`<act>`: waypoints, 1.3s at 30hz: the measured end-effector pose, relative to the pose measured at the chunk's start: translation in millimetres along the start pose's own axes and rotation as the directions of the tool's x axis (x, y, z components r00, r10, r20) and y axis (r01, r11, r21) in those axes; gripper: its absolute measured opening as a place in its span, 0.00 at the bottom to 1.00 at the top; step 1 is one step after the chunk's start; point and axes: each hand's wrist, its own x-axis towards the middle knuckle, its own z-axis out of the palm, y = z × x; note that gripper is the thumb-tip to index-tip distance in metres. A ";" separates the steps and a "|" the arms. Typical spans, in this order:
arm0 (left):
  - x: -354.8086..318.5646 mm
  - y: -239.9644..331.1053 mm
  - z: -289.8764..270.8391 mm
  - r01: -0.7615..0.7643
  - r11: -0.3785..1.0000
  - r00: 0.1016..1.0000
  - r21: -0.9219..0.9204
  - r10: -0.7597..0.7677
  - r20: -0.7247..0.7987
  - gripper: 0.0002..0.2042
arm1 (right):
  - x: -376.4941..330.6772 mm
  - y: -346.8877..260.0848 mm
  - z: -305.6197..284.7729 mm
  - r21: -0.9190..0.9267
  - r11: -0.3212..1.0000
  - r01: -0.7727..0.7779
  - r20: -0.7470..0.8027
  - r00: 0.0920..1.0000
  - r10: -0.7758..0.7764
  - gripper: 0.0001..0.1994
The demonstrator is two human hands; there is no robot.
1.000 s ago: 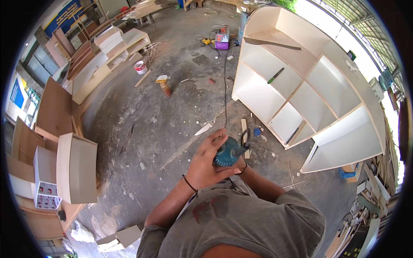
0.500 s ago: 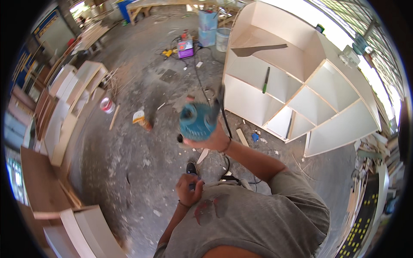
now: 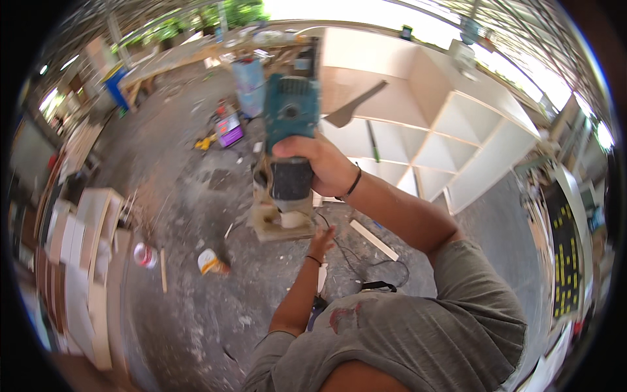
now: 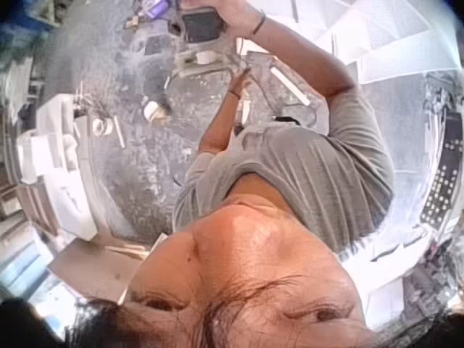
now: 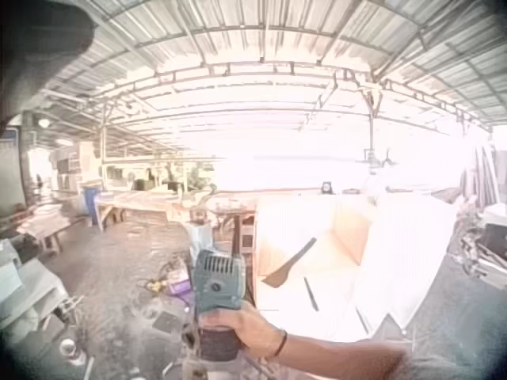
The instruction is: The person handles large laminate sheets and then uses a hand-held power router and a metal file to trim and smooth the edges of a wooden cabinet unit.
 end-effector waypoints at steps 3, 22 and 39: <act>69.7 -17.5 -122.3 -0.316 0.905 0.944 0.287 0.329 0.003 0.52 | 3.8 -25.9 39.8 -0.368 0.930 0.017 0.158 0.986 0.044 0.18; 149.0 -64.5 112.2 0.116 0.963 0.726 -0.244 -0.250 -0.641 0.32 | -399.8 -300.3 -131.8 -0.900 -0.006 -0.435 -0.321 0.674 -0.665 0.25; 98.9 341.8 177.5 -0.400 0.403 -0.036 0.823 0.890 -0.454 0.26 | -845.5 -276.8 -332.5 -0.495 0.339 -0.800 -0.522 -0.038 -0.852 0.28</act>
